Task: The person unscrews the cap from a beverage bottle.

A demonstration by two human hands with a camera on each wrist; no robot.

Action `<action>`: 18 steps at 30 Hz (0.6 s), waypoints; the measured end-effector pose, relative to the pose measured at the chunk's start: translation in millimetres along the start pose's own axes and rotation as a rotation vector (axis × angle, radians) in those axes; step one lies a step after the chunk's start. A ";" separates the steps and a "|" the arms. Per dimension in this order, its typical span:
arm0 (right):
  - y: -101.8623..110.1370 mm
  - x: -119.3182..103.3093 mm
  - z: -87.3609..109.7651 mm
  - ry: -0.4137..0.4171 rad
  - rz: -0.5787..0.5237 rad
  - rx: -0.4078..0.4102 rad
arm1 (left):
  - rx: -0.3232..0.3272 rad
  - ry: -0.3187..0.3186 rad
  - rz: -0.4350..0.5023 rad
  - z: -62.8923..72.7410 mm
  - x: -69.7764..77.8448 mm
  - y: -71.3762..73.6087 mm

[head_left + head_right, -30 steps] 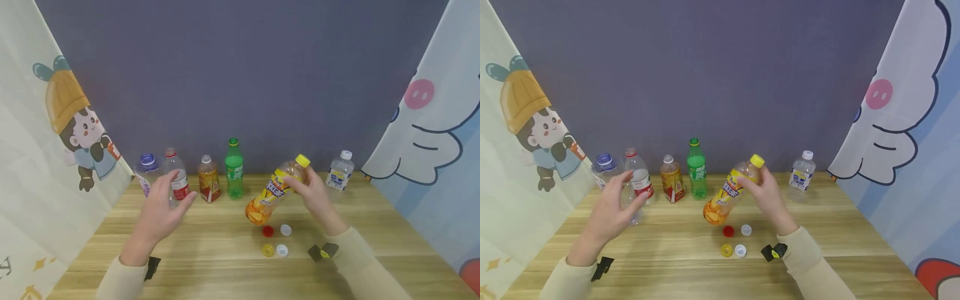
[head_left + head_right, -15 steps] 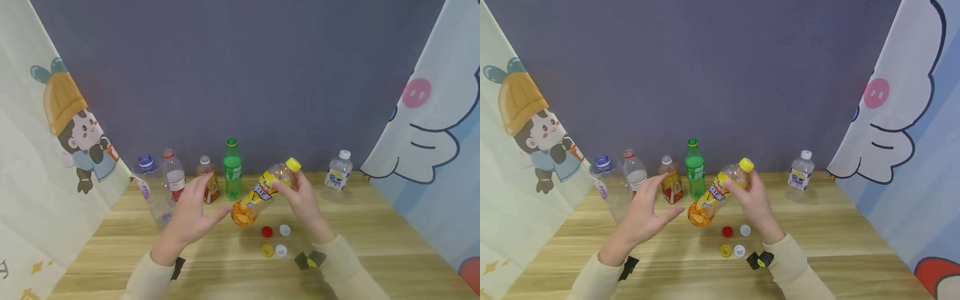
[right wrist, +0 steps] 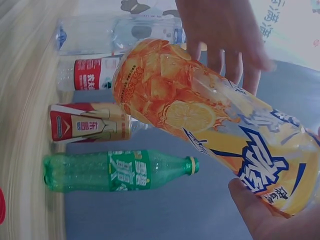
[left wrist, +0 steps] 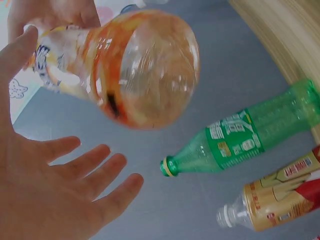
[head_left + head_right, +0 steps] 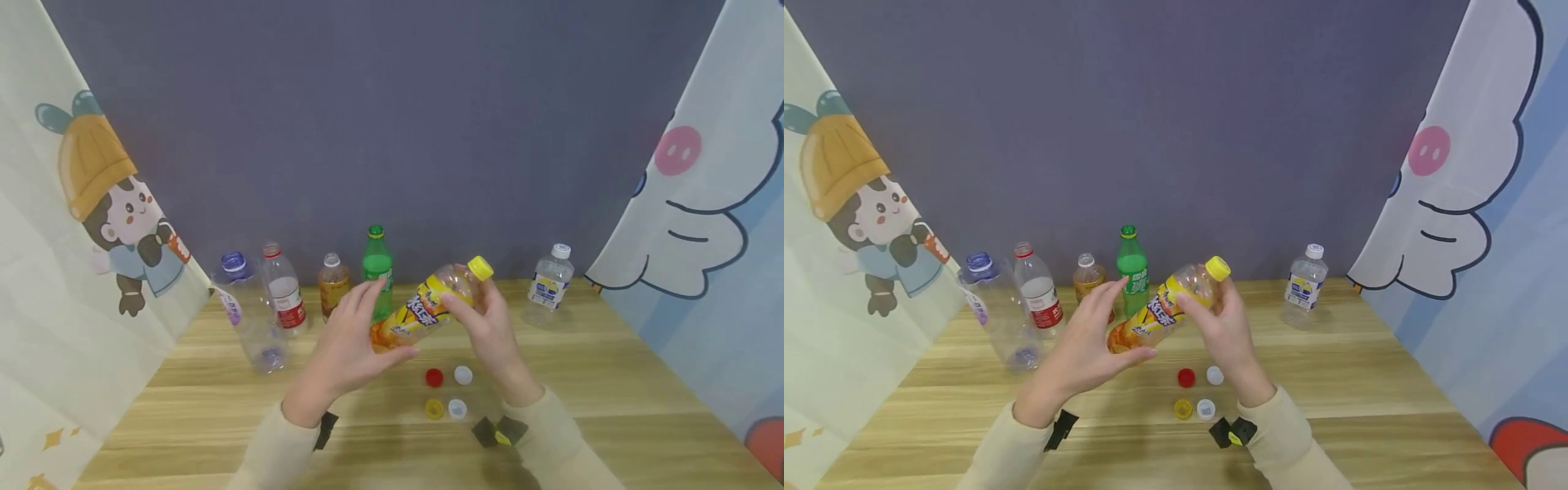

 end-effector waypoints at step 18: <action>-16.6 -16.1 8.8 0.073 -0.068 -0.017 | -0.056 -0.032 0.037 -9.2 -2.9 -20.3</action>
Point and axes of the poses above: each hand's wrist, its own z-axis away from the middle knuckle, its own y-axis out of the back of the hand, x = y × z, the point moved 8 cm from there along -z, towards the middle knuckle, and after that the axes turned 6 degrees about z, right-handed, at the moved point
